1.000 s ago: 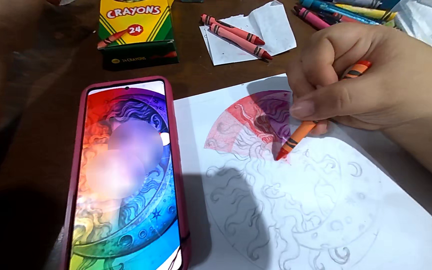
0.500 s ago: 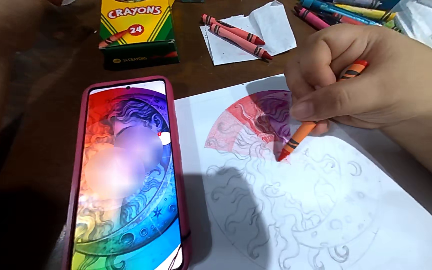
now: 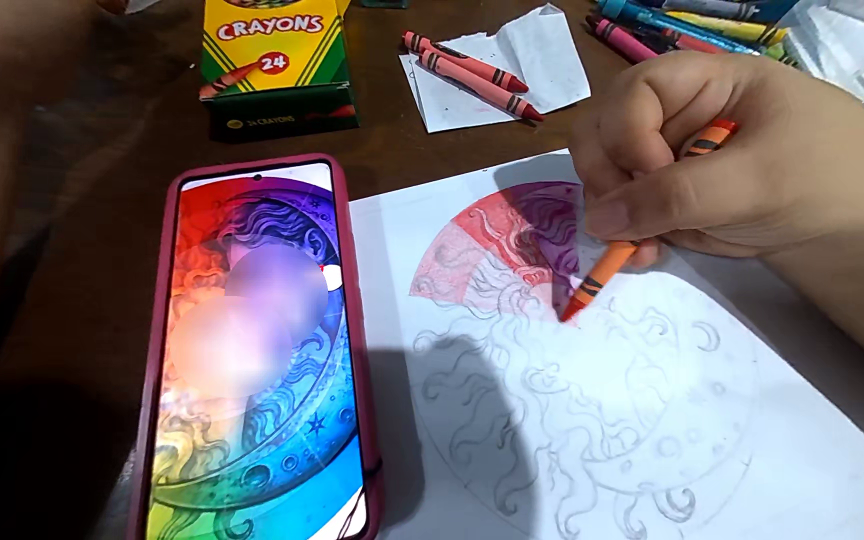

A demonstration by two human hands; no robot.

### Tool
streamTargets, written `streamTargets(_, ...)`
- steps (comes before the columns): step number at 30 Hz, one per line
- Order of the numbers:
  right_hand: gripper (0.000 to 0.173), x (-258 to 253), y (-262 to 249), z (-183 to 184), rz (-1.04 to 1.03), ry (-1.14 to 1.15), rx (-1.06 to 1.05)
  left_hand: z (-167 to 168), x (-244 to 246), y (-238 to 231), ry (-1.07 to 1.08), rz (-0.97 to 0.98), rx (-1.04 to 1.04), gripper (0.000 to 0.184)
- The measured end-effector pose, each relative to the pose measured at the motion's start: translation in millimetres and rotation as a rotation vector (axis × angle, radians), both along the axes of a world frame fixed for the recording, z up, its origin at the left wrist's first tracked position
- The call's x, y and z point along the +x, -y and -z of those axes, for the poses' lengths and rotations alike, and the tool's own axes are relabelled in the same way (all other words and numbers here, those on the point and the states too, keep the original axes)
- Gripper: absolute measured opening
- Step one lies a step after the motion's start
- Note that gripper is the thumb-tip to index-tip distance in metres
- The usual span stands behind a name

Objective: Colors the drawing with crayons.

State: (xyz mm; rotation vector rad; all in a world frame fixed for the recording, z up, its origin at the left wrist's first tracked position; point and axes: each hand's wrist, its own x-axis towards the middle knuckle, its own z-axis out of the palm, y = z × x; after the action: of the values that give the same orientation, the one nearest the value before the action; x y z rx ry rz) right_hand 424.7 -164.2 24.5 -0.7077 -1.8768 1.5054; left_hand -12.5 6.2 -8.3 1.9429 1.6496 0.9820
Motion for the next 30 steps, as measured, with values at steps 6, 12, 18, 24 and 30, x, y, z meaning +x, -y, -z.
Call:
streamTargets(6,0.03,-1.3,0.5,0.3,0.022,0.002,0.002,-1.6,-1.7,2.3,-0.048,0.049,0.004,0.013)
streamTargets(12,0.03,-2.2,0.8,0.1,0.031,-0.003,-0.006,-1.2,-1.8,2.2,-0.038,0.061,0.04,0.017)
streamTargets(18,0.03,-2.1,-0.2,-0.4,0.023,-0.005,-0.022,-1.5,-1.6,2.9,-0.045,0.007,0.001,0.011)
streamTargets(24,0.03,-3.3,0.9,-0.7,0.069,0.016,-0.019,-1.3,-3.4,2.6,-0.053,0.01,0.017,0.009)
streamTargets(30,0.029,-4.2,1.4,-0.6,0.095,0.014,-0.016,-1.7,-4.0,0.7,-0.065,-0.002,-0.008,0.009)
